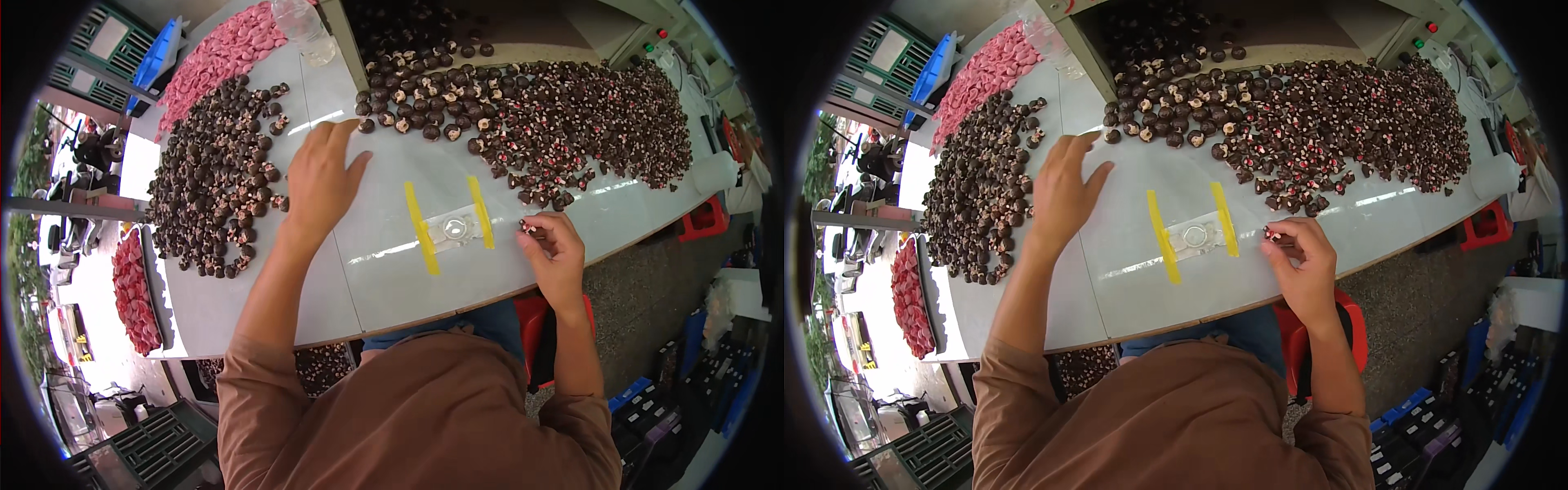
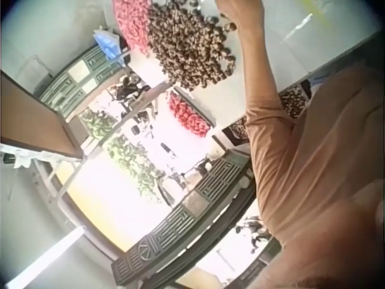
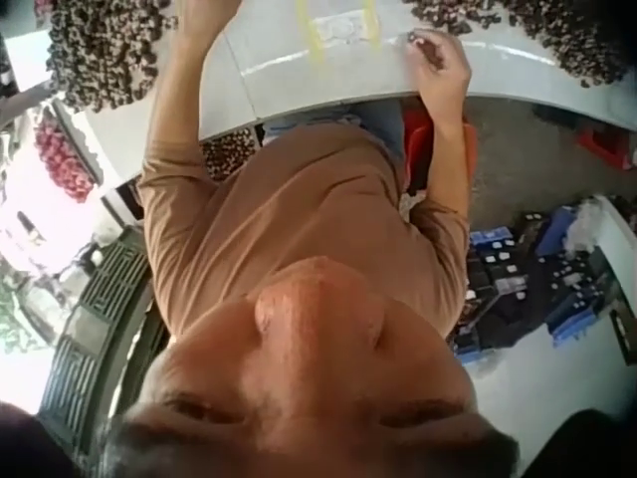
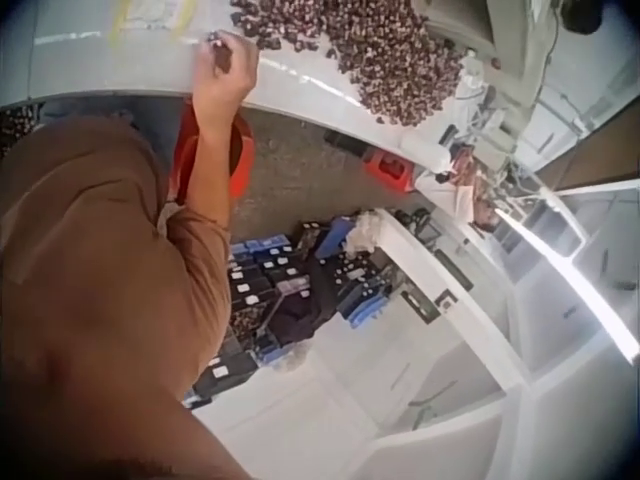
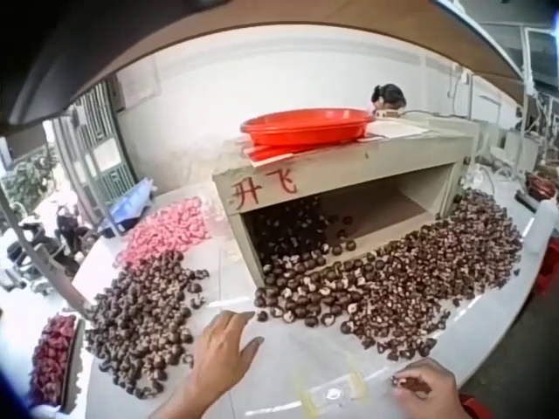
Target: Selecting small brown toy components from a large pile and placing them into a measuring gauge on the workbench.
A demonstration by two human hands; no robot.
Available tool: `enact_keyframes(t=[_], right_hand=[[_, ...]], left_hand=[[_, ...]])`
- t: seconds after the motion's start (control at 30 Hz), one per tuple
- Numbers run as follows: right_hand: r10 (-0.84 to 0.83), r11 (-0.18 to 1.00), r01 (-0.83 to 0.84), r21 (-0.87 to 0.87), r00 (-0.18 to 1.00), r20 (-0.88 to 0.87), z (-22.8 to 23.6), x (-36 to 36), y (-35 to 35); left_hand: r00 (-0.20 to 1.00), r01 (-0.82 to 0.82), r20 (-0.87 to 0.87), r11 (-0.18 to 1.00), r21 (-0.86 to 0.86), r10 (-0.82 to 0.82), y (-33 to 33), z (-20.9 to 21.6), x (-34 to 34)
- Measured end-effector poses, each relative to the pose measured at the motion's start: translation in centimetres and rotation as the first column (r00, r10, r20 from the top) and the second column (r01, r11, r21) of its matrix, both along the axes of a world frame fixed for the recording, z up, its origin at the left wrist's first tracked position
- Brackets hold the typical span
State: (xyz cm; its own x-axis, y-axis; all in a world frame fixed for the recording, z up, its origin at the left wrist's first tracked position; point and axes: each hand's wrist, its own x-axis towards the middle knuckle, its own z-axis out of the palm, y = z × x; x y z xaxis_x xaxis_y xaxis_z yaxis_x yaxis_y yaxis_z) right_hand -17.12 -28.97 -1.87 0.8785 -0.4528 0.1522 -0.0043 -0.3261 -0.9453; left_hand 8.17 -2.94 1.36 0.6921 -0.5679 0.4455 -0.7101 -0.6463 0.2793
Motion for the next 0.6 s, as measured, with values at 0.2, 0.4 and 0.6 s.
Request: enact_keyframes(t=[0.2, 0.4, 0.6], right_hand=[[0.087, 0.996, -0.088, 0.035, 0.996, 0.020, -0.8, 0.3, 0.1], [0.069, 0.998, -0.069, 0.013, 0.998, 0.012, -0.7, 0.1, -0.1], [0.090, 0.996, -0.090, 0.023, 0.996, 0.003, -0.8, 0.1, 0.4]], left_hand=[[0.997, 0.082, -0.013, 0.991, 0.108, -0.081, -5.0, -1.8, 2.2], [0.996, 0.081, 0.027, 0.994, 0.074, -0.083, -6.2, -2.4, 1.9], [0.993, 0.101, 0.051, 0.991, 0.084, -0.105, -6.0, -2.6, 1.5]])
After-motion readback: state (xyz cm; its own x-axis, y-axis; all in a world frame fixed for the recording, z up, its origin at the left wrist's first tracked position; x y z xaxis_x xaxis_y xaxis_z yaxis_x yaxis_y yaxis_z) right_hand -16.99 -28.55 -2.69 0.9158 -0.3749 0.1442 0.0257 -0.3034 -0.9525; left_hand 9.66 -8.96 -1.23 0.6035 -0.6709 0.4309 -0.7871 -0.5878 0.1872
